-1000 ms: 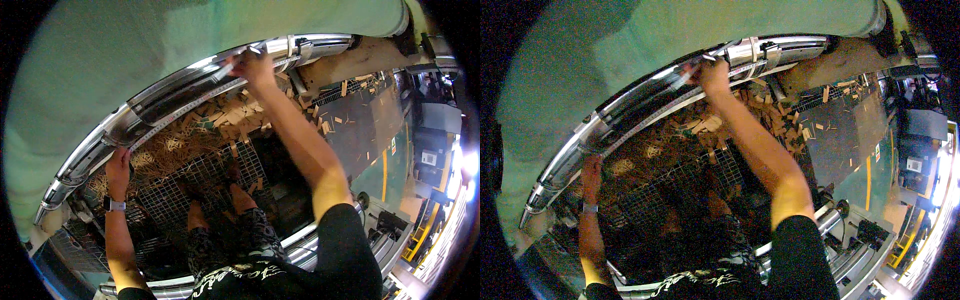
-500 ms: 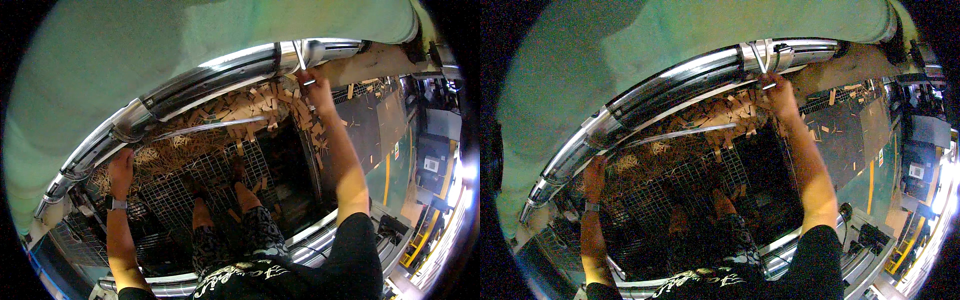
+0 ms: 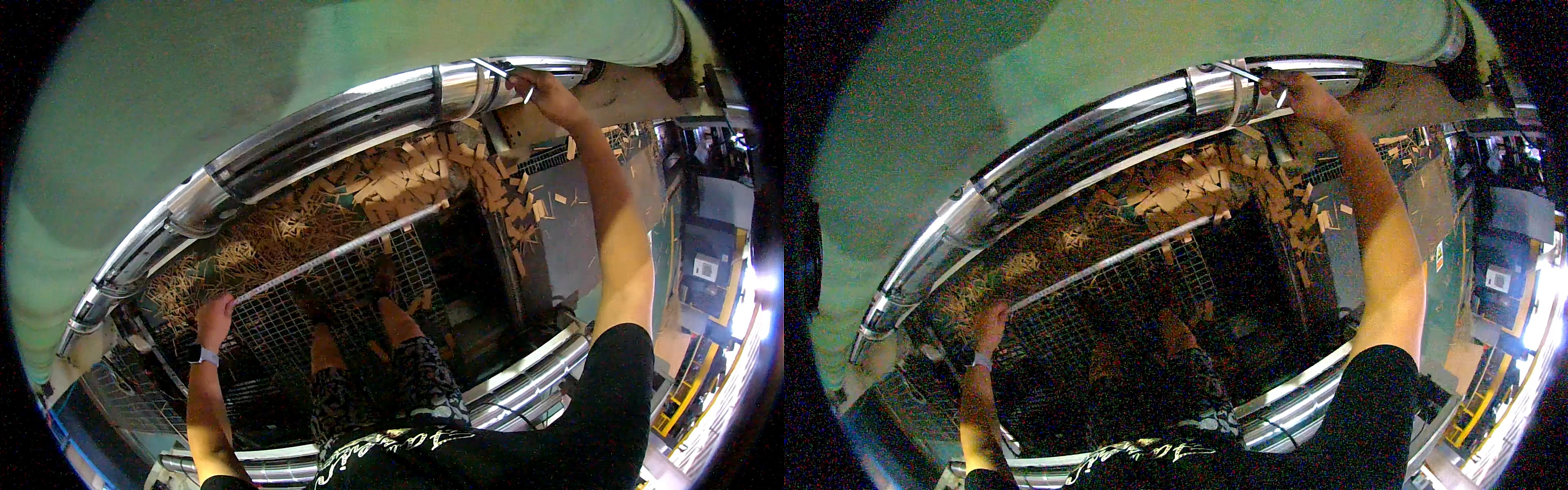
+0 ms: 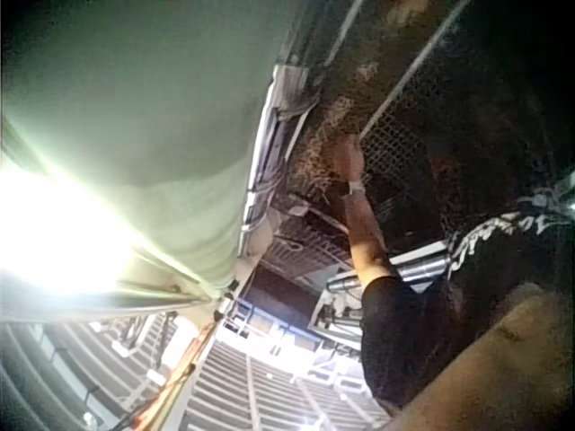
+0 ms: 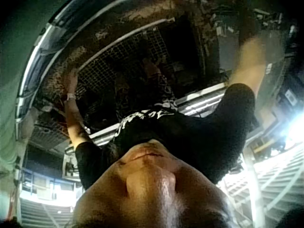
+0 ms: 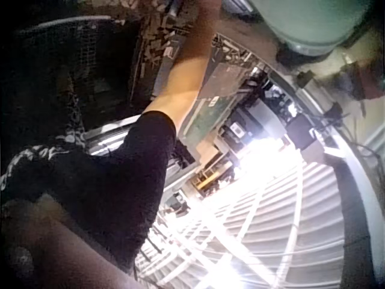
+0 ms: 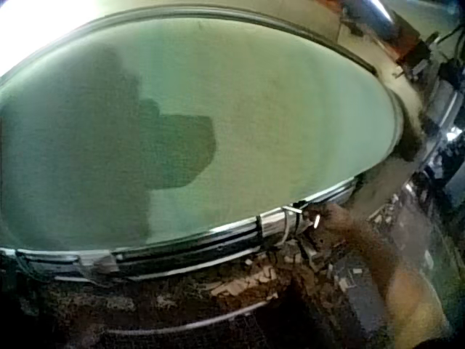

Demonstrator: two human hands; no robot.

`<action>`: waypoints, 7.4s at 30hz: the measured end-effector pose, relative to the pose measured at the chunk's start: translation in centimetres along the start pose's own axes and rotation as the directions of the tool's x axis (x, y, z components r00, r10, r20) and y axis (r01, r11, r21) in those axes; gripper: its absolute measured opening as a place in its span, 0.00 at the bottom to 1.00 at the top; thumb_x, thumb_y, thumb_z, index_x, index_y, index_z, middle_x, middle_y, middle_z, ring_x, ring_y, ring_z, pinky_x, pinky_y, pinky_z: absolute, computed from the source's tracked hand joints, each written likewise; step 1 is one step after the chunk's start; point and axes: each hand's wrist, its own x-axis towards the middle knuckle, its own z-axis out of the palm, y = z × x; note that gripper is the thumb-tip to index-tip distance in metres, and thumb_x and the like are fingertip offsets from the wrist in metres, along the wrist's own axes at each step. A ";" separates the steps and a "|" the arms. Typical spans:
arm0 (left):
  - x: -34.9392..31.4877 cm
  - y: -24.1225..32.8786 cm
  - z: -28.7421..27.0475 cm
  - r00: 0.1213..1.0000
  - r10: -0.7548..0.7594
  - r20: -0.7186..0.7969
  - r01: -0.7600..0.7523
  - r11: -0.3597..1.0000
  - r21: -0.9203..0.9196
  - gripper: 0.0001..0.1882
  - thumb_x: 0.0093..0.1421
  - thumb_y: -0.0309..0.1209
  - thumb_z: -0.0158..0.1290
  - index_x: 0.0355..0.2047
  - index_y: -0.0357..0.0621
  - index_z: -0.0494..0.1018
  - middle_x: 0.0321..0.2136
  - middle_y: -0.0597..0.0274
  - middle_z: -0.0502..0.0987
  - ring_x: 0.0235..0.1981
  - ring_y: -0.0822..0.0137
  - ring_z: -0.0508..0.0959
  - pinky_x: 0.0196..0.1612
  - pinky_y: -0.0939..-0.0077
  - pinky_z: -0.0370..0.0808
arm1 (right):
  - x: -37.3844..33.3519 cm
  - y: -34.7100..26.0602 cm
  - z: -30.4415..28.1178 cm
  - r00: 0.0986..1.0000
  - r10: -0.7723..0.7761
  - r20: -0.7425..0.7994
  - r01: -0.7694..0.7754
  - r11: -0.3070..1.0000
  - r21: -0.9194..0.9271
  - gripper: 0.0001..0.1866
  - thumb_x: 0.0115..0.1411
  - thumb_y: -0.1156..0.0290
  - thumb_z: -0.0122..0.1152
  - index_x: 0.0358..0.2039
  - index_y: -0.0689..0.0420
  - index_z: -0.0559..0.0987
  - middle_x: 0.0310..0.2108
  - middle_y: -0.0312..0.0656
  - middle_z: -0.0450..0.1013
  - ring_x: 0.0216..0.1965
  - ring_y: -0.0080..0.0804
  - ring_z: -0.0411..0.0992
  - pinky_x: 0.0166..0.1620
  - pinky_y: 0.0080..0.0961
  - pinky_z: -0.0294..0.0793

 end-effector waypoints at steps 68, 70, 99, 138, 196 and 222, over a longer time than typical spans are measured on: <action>-3.2 2.9 7.0 0.938 -0.255 0.234 0.306 0.928 -0.214 0.14 0.56 0.28 0.44 0.15 0.40 0.58 0.13 0.58 0.61 0.15 0.63 0.62 0.21 0.69 0.57 | 3.6 7.7 -2.1 0.976 -0.177 -0.130 -0.056 0.370 -0.927 0.10 0.49 0.68 0.47 0.26 0.59 0.74 0.23 0.50 0.72 0.26 0.47 0.72 0.29 0.40 0.73; -3.5 3.7 6.7 0.936 -0.269 0.229 0.315 0.929 -0.196 0.13 0.56 0.28 0.44 0.15 0.40 0.58 0.13 0.58 0.61 0.14 0.63 0.61 0.21 0.69 0.57 | 3.9 7.3 -2.1 0.980 -0.153 -0.130 -0.062 0.388 -0.920 0.09 0.49 0.71 0.46 0.32 0.56 0.72 0.24 0.51 0.71 0.27 0.49 0.71 0.29 0.41 0.72; -4.8 2.5 4.1 0.911 -0.328 0.251 0.371 0.917 -0.146 0.08 0.54 0.26 0.42 0.19 0.38 0.62 0.15 0.57 0.66 0.16 0.60 0.64 0.23 0.70 0.62 | -1.6 -0.6 9.1 0.898 0.235 -0.373 -0.435 0.599 -0.672 0.12 0.49 0.71 0.51 0.36 0.55 0.71 0.28 0.48 0.72 0.30 0.48 0.70 0.30 0.38 0.71; -2.3 5.2 5.8 0.927 -0.209 0.312 0.274 0.944 -0.184 0.08 0.57 0.32 0.46 0.26 0.41 0.71 0.18 0.57 0.73 0.18 0.60 0.71 0.21 0.67 0.66 | -0.8 -10.1 17.8 0.885 0.215 -0.412 0.091 0.789 0.608 0.15 0.50 0.86 0.42 0.36 0.60 0.73 0.29 0.40 0.69 0.31 0.26 0.67 0.34 0.22 0.69; 4.6 5.2 -9.5 0.942 0.151 -0.299 -0.139 0.988 0.063 0.04 0.55 0.26 0.48 0.29 0.40 0.70 0.21 0.53 0.72 0.17 0.59 0.70 0.20 0.70 0.65 | -6.0 -19.3 21.3 0.814 0.556 -0.169 -0.189 0.529 0.827 0.16 0.61 0.58 0.43 0.25 0.57 0.68 0.16 0.30 0.60 0.17 0.16 0.55 0.20 0.15 0.55; 9.8 3.1 -11.3 0.911 0.093 -0.401 -0.055 0.993 0.104 0.09 0.54 0.40 0.49 0.29 0.50 0.72 0.12 0.53 0.69 0.15 0.51 0.71 0.18 0.61 0.67 | -7.1 -14.0 26.2 0.890 0.337 -0.306 -0.264 0.930 0.255 0.08 0.59 0.69 0.47 0.32 0.61 0.69 0.22 0.33 0.63 0.24 0.18 0.58 0.28 0.17 0.59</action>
